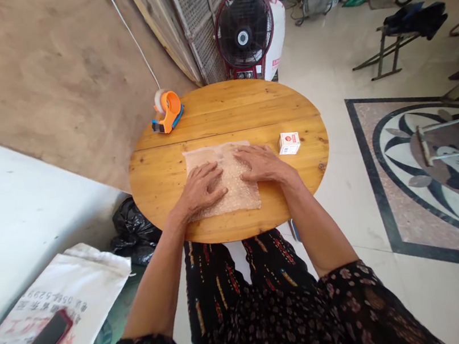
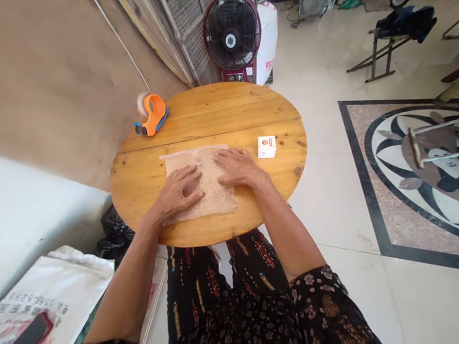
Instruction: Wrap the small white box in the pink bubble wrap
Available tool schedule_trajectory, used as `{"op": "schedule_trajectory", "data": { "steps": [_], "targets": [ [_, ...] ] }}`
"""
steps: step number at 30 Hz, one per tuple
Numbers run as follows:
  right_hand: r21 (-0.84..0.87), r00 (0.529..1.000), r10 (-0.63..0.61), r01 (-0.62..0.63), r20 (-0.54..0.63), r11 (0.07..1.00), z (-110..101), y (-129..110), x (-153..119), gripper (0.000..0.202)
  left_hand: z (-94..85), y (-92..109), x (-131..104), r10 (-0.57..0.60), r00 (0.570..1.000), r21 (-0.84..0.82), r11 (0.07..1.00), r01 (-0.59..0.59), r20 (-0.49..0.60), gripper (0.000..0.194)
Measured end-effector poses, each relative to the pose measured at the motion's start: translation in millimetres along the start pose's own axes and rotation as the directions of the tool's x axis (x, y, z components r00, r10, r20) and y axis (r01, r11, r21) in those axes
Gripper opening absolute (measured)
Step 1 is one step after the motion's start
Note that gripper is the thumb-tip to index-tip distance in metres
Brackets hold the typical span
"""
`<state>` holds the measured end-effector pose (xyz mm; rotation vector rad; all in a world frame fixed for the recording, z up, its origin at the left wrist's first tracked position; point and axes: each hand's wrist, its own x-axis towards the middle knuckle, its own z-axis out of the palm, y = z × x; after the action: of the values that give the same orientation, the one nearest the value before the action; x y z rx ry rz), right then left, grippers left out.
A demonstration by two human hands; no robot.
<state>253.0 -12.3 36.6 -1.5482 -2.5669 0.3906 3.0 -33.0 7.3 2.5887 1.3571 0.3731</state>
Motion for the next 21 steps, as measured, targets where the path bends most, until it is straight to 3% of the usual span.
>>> {"op": "schedule_trajectory", "data": {
  "steps": [5,10,17,21],
  "targets": [
    [0.000,0.999,-0.025,0.025,-0.038,1.000,0.8,-0.9,-0.3,0.054,1.1,24.1,-9.9,-0.049,0.997,0.055,0.997,0.053,-0.061,0.050],
    [-0.016,0.999,-0.021,0.020,-0.050,1.000,3.7,-0.5,1.3,0.051,11.4,54.2,-25.1,0.051,0.999,0.006,0.999,-0.052,0.017,0.046],
    [-0.008,0.998,-0.026,0.026,-0.065,1.000,1.1,-1.1,1.5,0.041,11.2,45.9,-50.6,0.054,0.999,-0.078,0.996,-0.054,0.000,0.037],
    [-0.005,0.997,-0.027,0.027,-0.068,1.000,2.8,1.0,2.4,0.039,4.7,41.7,-45.8,0.030,0.999,-0.104,0.994,-0.033,-0.034,0.031]
  ]
}}
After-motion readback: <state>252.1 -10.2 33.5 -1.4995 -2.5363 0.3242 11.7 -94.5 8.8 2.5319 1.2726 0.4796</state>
